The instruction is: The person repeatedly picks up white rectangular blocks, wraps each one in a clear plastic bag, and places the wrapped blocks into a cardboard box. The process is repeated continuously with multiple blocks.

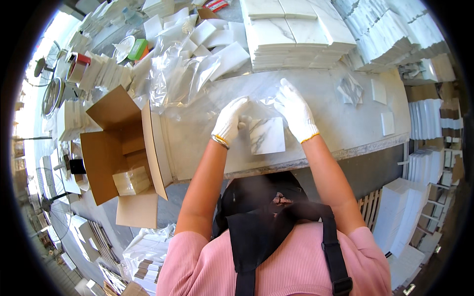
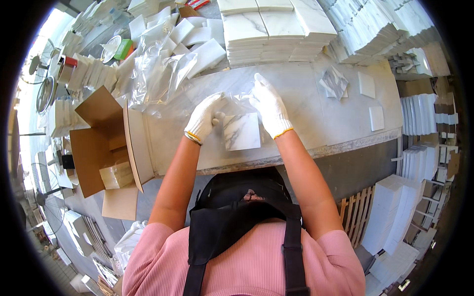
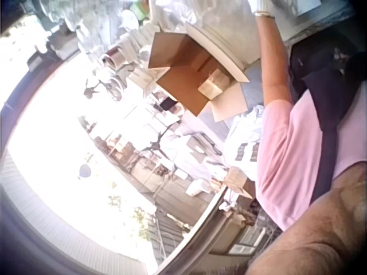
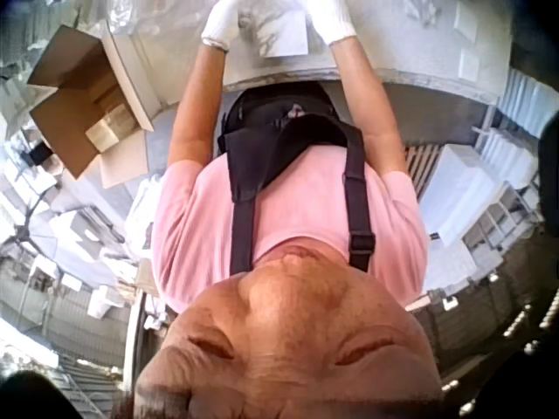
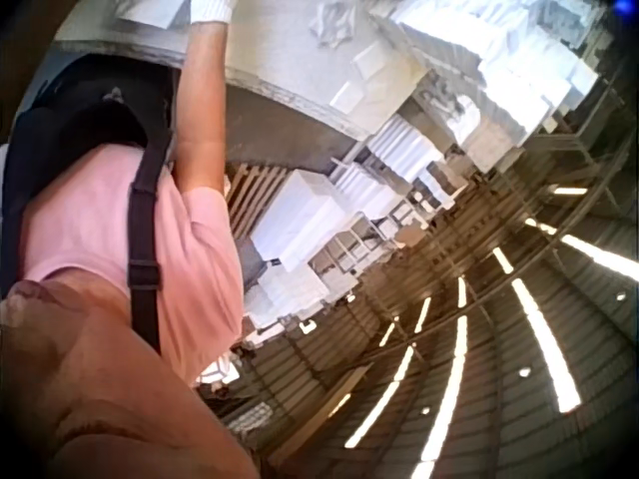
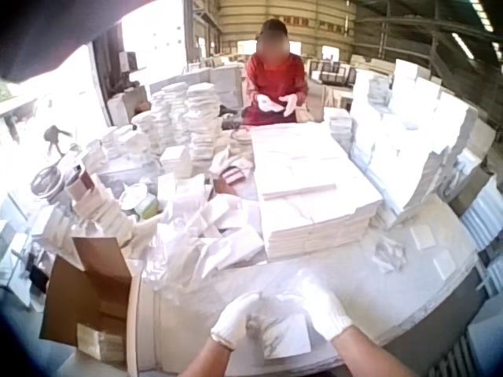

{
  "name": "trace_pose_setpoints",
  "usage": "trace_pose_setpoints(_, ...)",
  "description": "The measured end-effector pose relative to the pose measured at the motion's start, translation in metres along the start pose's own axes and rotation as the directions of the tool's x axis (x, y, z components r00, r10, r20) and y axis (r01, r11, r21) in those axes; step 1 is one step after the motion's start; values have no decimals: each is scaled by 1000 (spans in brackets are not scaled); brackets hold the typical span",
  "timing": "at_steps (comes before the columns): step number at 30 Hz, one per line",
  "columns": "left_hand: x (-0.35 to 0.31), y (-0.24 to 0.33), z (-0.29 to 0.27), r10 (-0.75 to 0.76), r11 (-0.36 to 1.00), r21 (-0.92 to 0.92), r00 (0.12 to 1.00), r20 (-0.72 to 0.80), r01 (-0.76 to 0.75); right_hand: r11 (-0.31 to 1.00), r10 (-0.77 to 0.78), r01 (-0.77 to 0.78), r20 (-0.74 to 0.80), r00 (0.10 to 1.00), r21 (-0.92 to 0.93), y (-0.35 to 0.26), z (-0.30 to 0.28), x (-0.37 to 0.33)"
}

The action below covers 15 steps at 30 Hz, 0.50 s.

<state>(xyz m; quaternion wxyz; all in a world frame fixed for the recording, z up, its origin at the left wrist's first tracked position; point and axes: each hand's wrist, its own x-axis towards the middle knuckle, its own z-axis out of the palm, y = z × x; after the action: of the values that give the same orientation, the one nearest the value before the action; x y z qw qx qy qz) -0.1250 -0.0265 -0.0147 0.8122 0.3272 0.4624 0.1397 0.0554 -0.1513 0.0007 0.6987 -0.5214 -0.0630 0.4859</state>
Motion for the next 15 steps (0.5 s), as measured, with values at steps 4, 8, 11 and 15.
trace_pose_setpoints(4, -4, 8, 0, 181, 860, 462, 976, 126, -219, 87, -714, 498, 294, 635, -863, 11, -4, -18)
trace_pose_setpoints(8, 13, -4, -12, 389, 668, 589, 888, 243, -454, -185, -512, 658, 643, 569, -730, 14, 26, -72)
trace_pose_setpoints(11, 16, 6, 3, 430, 355, 808, 849, 306, -471, -318, -151, 715, 778, 610, -623, 35, 6, -57)
trace_pose_setpoints(15, 36, 9, 6, 433, 55, 879, 805, 406, -473, -28, -276, 575, 559, 782, -818, 29, -23, -1)
